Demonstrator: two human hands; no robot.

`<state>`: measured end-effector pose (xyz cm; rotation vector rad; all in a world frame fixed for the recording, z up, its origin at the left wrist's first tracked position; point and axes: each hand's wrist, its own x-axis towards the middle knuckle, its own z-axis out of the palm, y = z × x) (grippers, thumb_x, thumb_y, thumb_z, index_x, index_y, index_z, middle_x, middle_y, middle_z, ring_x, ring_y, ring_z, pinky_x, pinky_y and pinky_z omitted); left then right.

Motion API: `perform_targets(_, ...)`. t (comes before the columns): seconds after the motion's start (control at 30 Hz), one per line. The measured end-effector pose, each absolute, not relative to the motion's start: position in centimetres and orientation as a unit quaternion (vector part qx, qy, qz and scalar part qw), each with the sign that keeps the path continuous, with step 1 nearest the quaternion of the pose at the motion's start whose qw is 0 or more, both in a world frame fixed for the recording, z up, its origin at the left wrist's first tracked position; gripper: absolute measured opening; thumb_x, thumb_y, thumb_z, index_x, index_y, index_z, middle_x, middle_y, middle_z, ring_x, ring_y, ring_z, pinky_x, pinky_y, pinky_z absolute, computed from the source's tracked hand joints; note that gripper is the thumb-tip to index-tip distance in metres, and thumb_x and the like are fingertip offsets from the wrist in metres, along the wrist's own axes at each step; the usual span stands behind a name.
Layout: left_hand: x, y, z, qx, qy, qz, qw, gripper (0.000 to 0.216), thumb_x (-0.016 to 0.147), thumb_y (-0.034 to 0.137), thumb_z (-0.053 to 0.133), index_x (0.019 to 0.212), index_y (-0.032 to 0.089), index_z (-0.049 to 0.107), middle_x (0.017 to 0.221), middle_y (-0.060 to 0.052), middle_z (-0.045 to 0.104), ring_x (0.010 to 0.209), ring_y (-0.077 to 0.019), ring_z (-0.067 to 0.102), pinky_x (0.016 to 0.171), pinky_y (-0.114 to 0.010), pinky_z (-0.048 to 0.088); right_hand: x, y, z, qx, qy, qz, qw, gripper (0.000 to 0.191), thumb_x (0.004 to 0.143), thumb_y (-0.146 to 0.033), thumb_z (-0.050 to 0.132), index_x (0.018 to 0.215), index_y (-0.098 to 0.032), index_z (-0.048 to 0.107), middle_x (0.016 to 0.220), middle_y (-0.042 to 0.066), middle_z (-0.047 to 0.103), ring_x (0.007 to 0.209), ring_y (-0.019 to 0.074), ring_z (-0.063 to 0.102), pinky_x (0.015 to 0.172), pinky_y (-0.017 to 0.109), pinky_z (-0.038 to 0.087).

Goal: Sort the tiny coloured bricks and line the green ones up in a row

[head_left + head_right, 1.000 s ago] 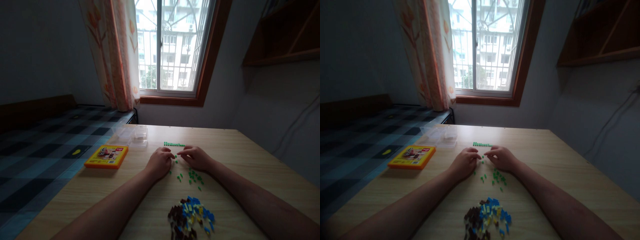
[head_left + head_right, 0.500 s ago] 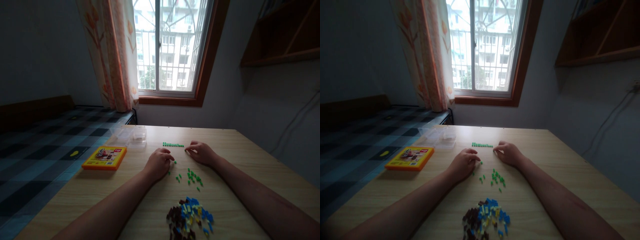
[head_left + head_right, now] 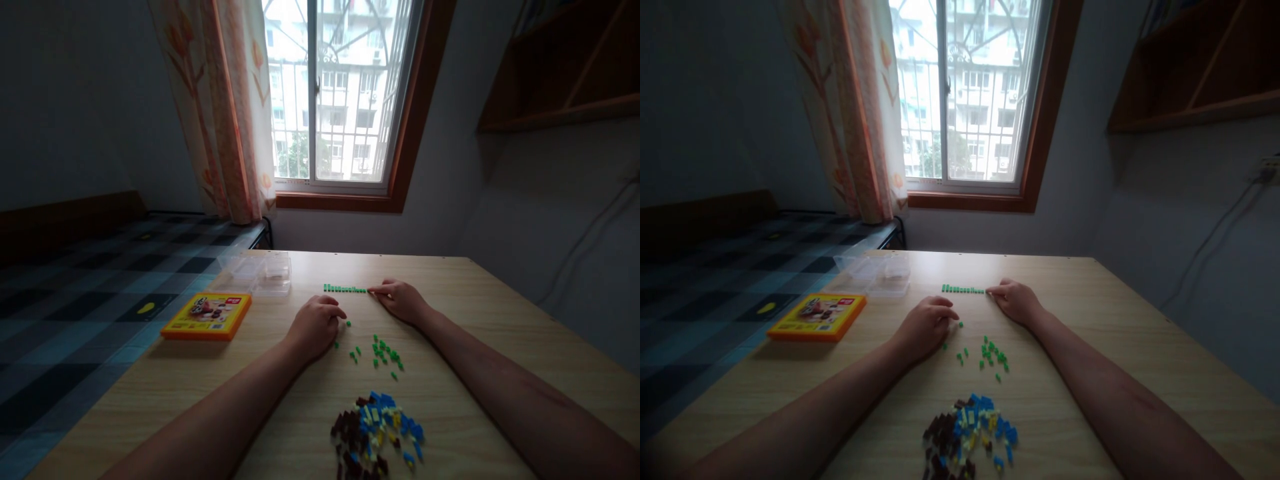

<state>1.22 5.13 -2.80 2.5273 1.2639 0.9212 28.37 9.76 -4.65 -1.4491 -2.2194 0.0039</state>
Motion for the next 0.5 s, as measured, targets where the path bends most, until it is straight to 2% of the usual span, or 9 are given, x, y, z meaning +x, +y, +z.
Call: perform_targets(0.5,1.16,5.32,-2.99,0.845,0.422,0.318,0.081,0.031,0.077,0.004,0.058,0.084,0.025,0.08,0.105,-0.004,0.072,0.1,-0.0205,0.063,0.098,-0.036,0.051,28.36,9.79,-4.56,-0.52,-0.816,0.0,0.253,0.029,0.094,-0.03,0.053,0.113,-0.031,0.074,0.089,0.003,0.069,0.073,0.0146,0.062,0.067,0.024,0.042)
